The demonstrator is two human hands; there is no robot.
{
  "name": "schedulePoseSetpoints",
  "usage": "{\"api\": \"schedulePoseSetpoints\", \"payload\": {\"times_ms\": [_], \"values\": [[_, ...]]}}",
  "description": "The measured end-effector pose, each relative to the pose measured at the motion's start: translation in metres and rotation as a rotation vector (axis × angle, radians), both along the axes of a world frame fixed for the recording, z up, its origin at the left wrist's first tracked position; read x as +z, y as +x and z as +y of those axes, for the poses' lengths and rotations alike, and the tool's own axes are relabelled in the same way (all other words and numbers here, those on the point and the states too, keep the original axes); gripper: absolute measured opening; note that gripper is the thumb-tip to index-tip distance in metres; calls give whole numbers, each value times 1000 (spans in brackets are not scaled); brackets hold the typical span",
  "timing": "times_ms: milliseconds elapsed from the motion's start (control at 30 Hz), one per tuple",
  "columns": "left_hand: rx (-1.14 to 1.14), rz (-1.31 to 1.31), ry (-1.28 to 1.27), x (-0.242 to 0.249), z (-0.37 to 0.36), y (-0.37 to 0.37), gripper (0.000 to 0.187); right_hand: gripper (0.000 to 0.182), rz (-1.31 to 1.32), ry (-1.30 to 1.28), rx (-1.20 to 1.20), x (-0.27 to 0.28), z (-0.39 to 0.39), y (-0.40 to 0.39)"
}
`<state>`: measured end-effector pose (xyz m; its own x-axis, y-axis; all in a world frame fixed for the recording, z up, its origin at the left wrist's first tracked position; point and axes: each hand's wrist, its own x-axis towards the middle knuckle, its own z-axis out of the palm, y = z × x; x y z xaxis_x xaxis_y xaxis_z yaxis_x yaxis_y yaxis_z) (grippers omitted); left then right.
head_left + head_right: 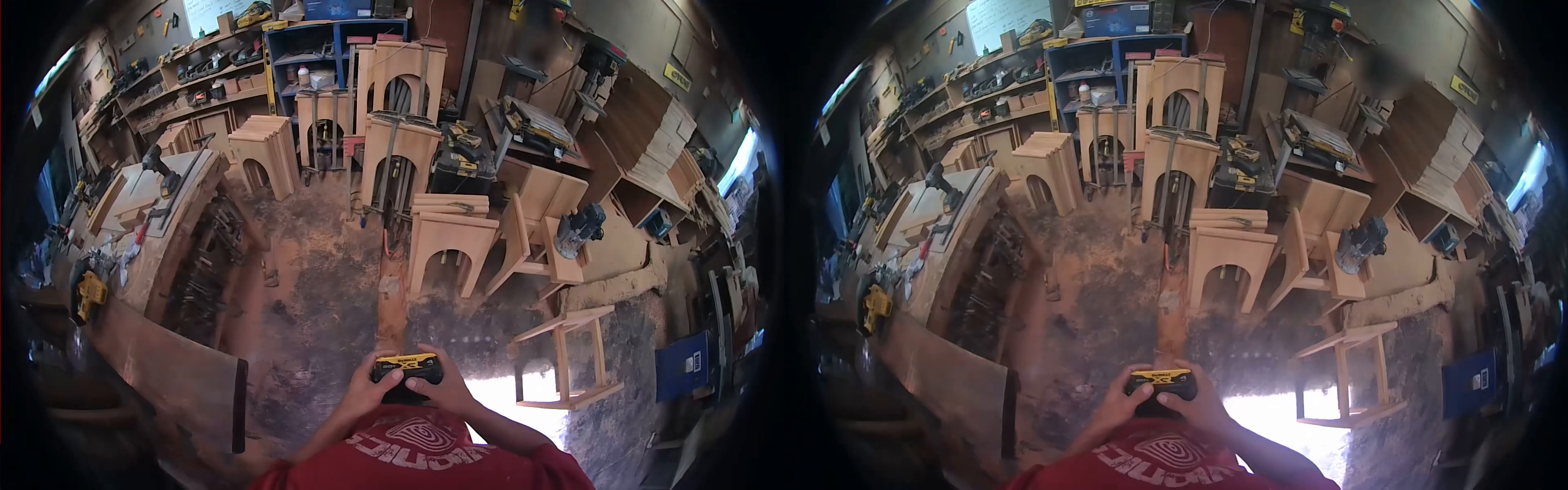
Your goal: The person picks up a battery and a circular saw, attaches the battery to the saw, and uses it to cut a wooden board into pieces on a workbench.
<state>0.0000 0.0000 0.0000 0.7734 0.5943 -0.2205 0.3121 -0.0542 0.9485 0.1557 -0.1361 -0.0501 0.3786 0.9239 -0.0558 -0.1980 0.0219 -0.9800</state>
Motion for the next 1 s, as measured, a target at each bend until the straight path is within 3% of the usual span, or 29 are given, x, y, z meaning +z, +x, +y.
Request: {"api": "schedulePoseSetpoints", "payload": {"times_ms": [67,133,200,400,467,567,733,833,1000], "values": [[-31,-136,-21,-2,-3,-2,59,82,230,39,39,-17,1,12],[21,-315,-373,-21,-58,98,56,72,711,-164,119,-29,-57,131],[72,-491,-439,-36,-34,130,51,57,1089,-91,129,-25,-32,168],[616,-473,-378,-75,108,157,53,51,1067,-160,-40,-68,106,215],[796,-532,-437,-68,172,151,42,47,1047,-255,-90,-86,150,228],[1120,-612,-416,-47,270,132,44,44,1088,-357,-246,-123,199,243],[1209,-765,-297,-25,403,94,45,49,969,-436,-338,-127,254,264],[1228,-835,-282,-26,459,104,43,41,972,-496,-394,-104,299,279],[1132,-841,-340,-53,531,143,42,48,847,-617,-430,-97,391,305]]}}
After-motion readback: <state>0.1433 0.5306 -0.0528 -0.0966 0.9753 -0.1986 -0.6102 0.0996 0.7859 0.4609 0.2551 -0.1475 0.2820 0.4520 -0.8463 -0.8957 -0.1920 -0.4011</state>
